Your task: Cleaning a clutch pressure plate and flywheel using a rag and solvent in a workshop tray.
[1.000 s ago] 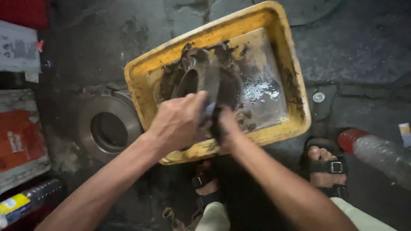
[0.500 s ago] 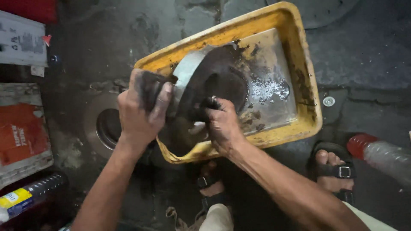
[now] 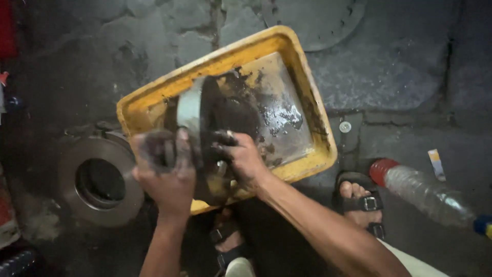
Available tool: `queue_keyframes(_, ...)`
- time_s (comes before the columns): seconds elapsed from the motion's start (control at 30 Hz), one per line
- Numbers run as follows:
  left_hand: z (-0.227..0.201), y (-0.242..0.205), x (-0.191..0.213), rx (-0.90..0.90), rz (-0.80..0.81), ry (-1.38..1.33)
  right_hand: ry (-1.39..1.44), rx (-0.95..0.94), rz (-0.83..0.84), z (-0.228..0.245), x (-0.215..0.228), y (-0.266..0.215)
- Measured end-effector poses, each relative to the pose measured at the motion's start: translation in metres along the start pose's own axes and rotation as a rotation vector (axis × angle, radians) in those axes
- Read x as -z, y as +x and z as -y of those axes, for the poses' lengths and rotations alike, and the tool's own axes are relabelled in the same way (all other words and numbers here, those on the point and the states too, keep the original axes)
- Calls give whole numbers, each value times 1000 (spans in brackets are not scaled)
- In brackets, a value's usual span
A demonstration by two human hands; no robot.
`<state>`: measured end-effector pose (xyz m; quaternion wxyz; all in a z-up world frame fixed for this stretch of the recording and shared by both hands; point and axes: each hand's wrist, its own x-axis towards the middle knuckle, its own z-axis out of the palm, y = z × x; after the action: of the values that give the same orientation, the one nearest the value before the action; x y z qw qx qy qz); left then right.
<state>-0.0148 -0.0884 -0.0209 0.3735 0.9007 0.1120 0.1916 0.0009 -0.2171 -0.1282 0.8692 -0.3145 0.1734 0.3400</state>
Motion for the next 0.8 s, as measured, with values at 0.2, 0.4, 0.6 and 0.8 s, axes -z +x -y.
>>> queue_keyframes(0.2,17,8,6,118,12,-178,-1004,396,-90,37,-5,14)
queue_keyframes(0.4,9,20,-1,490,198,-427,-1908,537,-534,59,145,29)
queue_keyframes(0.6,15,28,7,292,143,-476,-2123,590,-335,18,173,3)
queue_keyframes(0.8,31,17,3,326,171,-469,-1784,311,-613,46,155,16)
